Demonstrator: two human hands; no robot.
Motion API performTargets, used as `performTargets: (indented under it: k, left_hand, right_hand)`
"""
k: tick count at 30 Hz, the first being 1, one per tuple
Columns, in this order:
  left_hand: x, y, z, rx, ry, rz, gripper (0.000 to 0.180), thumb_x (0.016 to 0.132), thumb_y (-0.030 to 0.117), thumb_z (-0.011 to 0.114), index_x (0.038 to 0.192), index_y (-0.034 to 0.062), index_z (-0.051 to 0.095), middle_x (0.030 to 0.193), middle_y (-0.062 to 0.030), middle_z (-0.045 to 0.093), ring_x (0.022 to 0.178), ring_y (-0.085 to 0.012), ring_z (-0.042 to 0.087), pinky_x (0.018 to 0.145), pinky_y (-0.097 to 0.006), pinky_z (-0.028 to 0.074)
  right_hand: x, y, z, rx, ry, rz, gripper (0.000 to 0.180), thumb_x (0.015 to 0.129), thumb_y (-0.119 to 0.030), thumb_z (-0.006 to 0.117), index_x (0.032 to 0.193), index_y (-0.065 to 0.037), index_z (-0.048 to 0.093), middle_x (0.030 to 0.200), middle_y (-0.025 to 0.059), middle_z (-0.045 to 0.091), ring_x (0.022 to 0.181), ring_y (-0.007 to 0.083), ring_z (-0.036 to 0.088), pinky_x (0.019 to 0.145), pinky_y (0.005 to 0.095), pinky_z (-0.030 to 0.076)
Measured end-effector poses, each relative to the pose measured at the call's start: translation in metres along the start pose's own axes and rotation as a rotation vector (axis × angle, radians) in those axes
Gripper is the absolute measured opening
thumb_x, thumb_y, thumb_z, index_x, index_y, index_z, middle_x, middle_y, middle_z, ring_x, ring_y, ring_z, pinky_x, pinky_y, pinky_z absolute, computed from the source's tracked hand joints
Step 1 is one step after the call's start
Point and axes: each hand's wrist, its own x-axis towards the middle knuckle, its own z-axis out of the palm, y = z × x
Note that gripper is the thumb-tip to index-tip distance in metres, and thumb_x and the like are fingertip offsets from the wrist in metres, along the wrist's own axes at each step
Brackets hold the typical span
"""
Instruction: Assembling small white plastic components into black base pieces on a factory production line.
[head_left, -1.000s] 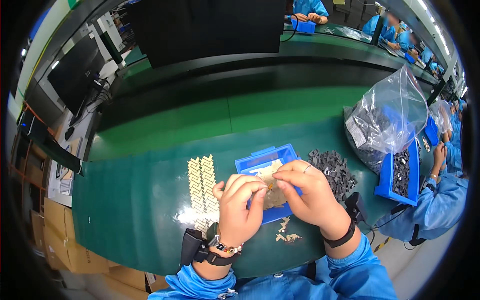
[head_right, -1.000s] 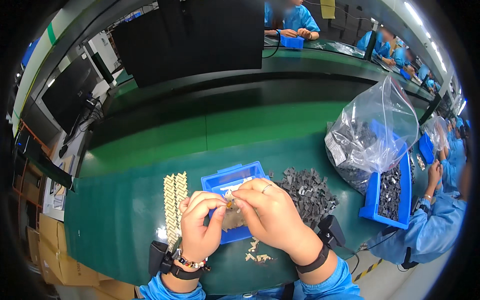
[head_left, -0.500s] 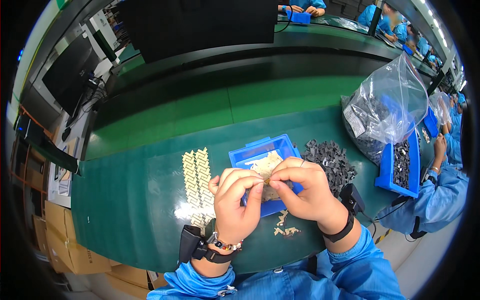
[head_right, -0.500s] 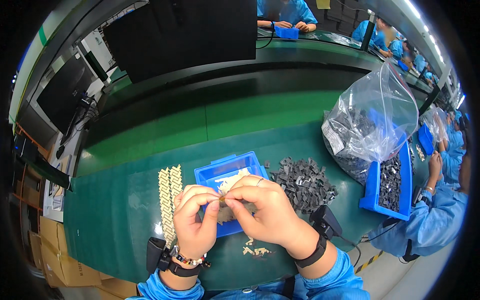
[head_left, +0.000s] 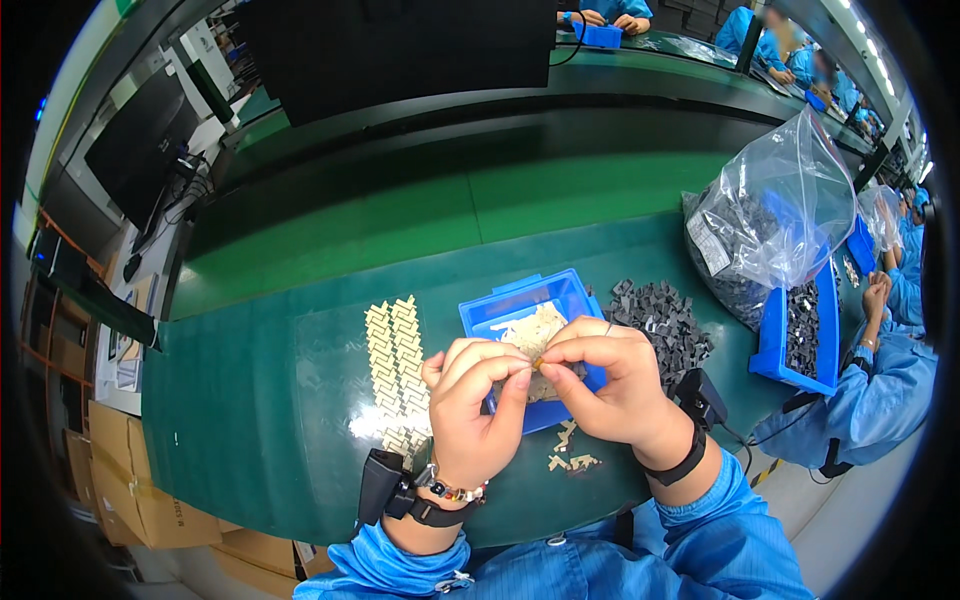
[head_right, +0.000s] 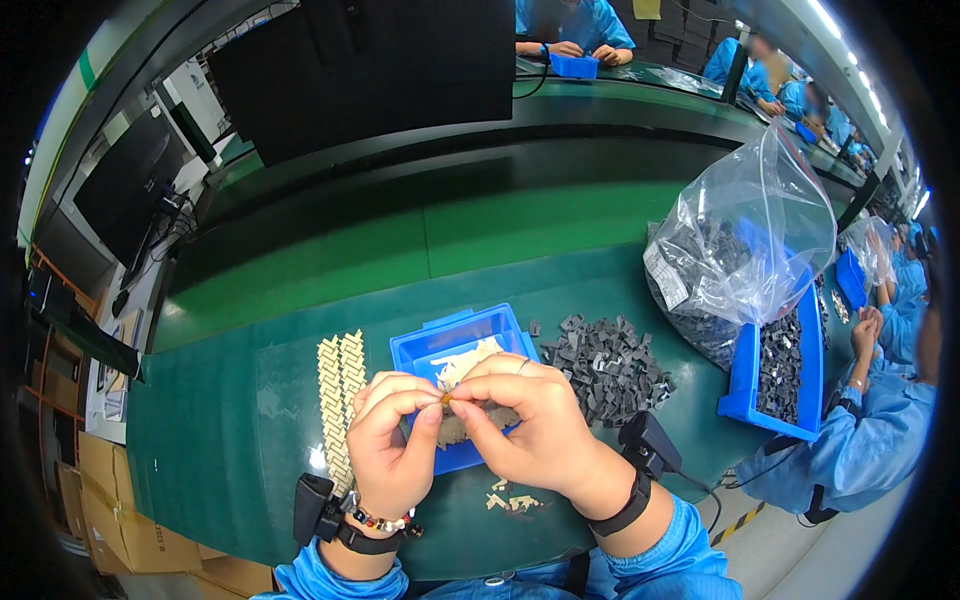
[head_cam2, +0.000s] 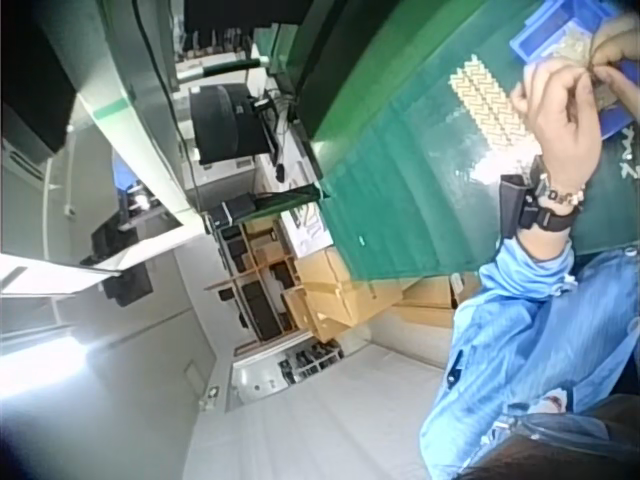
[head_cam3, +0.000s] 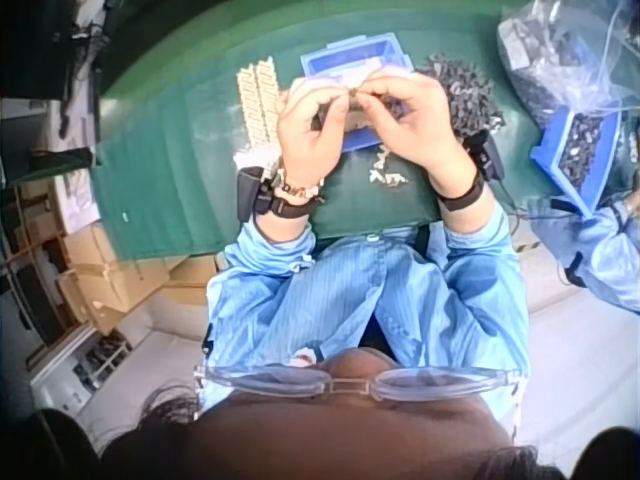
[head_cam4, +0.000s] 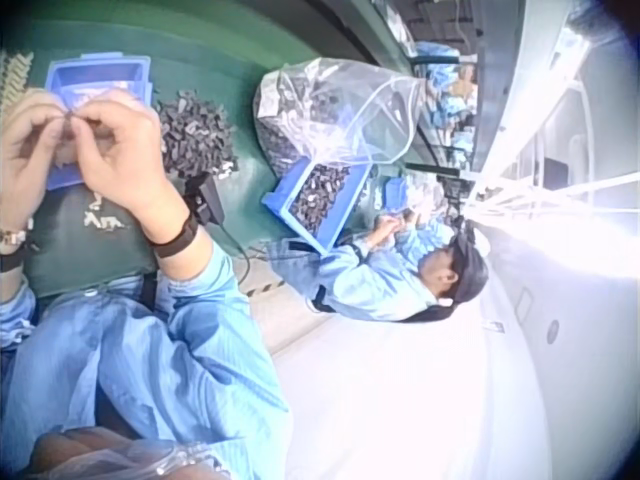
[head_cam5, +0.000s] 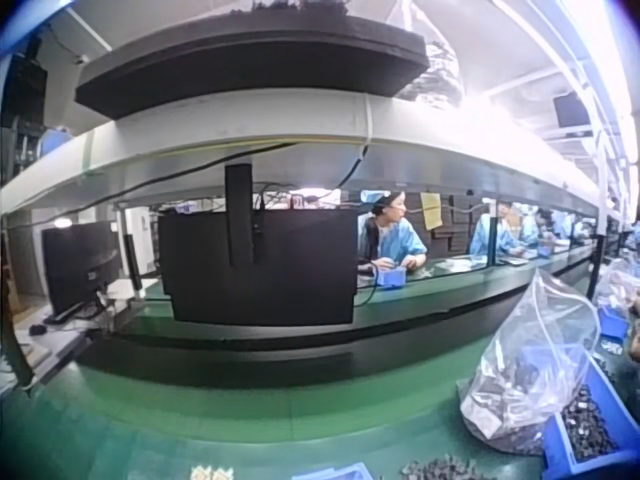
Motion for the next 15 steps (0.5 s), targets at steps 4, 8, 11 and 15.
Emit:
performTargets:
  k: [4,8,11,15]
  left_hand:
    - [-0.0003,0.0007,-0.0003,0.020,-0.006,0.022,0.004,0.082,0.005,0.069,0.084,0.0058,0.065,0.086,-0.0035,0.067,0.085,-0.0188,0.061,0.085,-0.033,0.035]
    - [0.0015,0.0045,-0.0016,0.078,-0.013,0.046,0.007,0.080,0.004,0.070,0.084,0.0036,0.064,0.086,-0.0057,0.066,0.085,-0.0208,0.061,0.084,-0.033,0.039]
    - [-0.0015,0.0044,0.0033,0.010,0.150,-0.017,0.010,0.076,0.007,0.074,0.083,0.0100,0.067,0.087,0.0007,0.067,0.086,-0.0178,0.061,0.089,-0.034,0.030]
    - [-0.0021,0.0081,-0.0015,0.188,0.089,0.067,0.012,0.076,0.004,0.073,0.086,0.0058,0.066,0.088,-0.0045,0.067,0.087,-0.0210,0.060,0.087,-0.034,0.035]
  right_hand:
    - [-0.0015,0.0002,0.0002,0.028,-0.017,-0.011,0.011,0.076,0.007,0.067,0.086,0.003,0.067,0.079,0.0135,0.066,0.070,0.0231,0.065,0.063,0.0297,0.052]
    - [-0.0013,-0.0020,0.0003,0.008,-0.015,0.002,0.009,0.075,0.008,0.066,0.083,0.003,0.065,0.078,0.0134,0.066,0.069,0.0231,0.065,0.061,0.0297,0.051]
    - [-0.0007,-0.0040,0.0011,0.007,0.007,0.001,0.008,0.075,0.008,0.066,0.082,0.003,0.065,0.076,0.0133,0.065,0.067,0.0233,0.065,0.060,0.0297,0.051]
    - [-0.0014,-0.0022,0.0012,0.007,0.029,-0.015,0.007,0.075,0.007,0.066,0.081,0.003,0.065,0.076,0.0132,0.065,0.066,0.0233,0.065,0.059,0.0294,0.051]
